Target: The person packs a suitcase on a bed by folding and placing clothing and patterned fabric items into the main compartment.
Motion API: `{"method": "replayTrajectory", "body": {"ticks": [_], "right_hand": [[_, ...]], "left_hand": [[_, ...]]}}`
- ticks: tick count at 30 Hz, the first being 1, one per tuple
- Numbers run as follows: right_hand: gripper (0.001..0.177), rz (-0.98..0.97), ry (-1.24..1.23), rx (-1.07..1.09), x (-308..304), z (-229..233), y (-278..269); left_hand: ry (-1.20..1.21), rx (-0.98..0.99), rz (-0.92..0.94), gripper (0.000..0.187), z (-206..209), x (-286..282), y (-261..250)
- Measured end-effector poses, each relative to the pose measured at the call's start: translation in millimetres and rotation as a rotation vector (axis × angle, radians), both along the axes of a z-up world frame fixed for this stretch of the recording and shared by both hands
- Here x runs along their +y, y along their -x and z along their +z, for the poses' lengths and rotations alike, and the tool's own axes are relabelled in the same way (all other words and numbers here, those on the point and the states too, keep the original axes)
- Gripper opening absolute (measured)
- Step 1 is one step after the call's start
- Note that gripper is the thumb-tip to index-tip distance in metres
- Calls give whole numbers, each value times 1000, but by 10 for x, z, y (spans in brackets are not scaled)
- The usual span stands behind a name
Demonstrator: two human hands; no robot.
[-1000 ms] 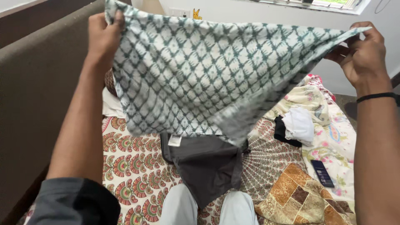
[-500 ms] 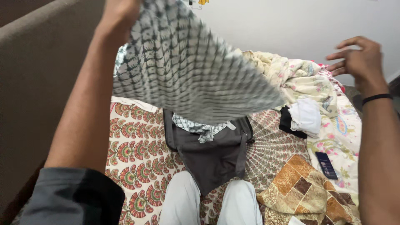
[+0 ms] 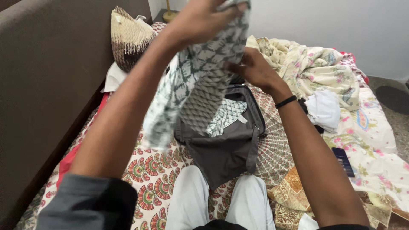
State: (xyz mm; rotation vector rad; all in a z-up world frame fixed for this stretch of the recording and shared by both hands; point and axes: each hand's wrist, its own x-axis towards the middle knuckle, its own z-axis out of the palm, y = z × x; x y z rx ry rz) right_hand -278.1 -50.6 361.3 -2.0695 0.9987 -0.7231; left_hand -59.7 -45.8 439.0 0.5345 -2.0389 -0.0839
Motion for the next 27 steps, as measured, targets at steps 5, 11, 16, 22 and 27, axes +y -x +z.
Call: {"method": "replayTrajectory", "body": {"ticks": [5, 11, 16, 22, 27], "right_hand": [[46, -129, 33, -223, -18, -87, 211], [35, -103, 511, 390, -305, -446, 820], [44, -230, 723, 458, -693, -530, 1779], [25, -433, 322, 354, -532, -115, 2225], [26, -292, 221, 4, -422, 63, 2404]], "left_hand": [[-235, -70, 426, 31, -94, -168, -873], [-235, 301, 391, 39, -449, -461, -1794], [-475, 569, 222, 27, -432, 110, -1833], [-670, 676, 25, 19, -573, 162, -1912], [-697, 701, 134, 21, -928, -176, -2141]]}}
